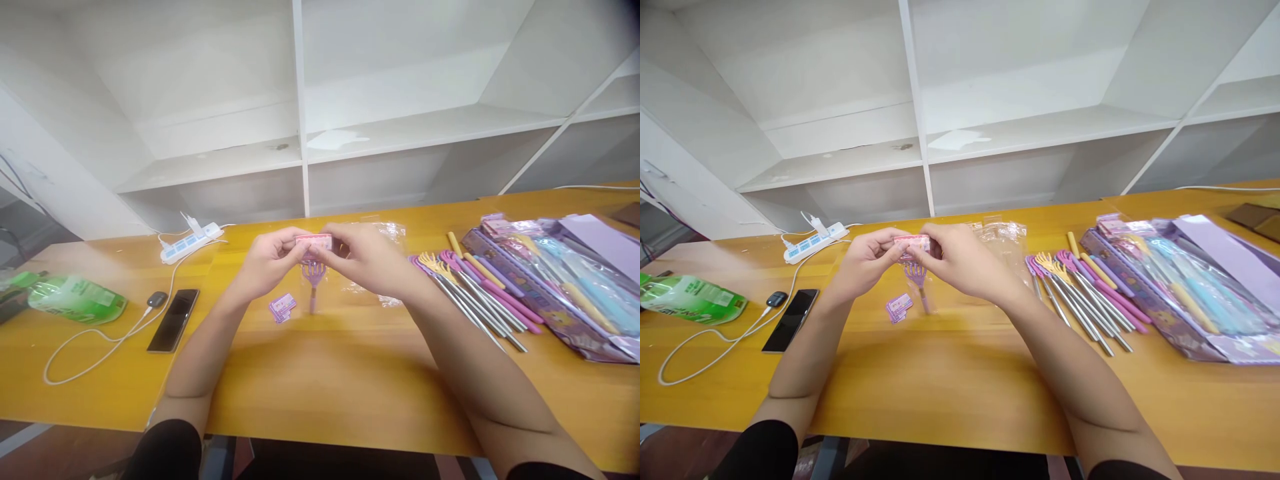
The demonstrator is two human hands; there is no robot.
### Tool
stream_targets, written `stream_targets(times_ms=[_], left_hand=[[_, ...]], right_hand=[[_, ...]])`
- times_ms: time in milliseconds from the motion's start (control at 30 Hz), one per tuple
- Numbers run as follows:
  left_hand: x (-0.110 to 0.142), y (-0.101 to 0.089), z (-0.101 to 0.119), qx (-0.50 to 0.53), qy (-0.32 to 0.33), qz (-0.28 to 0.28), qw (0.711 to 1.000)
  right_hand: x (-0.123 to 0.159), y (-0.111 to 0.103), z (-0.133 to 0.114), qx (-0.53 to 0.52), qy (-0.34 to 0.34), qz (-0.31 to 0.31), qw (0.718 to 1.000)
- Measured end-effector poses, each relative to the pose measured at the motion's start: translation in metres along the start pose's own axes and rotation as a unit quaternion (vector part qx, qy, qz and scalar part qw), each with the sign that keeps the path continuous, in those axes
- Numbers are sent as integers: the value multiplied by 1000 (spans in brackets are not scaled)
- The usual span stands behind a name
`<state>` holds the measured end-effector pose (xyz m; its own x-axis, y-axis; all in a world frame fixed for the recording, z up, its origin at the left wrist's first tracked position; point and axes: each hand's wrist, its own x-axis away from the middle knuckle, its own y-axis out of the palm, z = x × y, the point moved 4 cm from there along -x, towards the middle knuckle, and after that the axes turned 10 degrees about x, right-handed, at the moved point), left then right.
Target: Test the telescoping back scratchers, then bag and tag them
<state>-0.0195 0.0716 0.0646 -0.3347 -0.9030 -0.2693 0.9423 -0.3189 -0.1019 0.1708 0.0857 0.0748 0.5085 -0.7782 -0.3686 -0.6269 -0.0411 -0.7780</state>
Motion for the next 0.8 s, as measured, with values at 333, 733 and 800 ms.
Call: stream_targets(times_ms=[333,733,800], left_hand=[[0,-4,3,-26,-12,16,999],[1,-5,-1,-51,-1,35,998],[0,-3,-2,-35,-4,38,999]], right_hand=[[2,-7,-2,-31,-23,-6,999],[1,-7,4,-24,-20,-59,998],[0,-5,3,-31,-13,-61,998]])
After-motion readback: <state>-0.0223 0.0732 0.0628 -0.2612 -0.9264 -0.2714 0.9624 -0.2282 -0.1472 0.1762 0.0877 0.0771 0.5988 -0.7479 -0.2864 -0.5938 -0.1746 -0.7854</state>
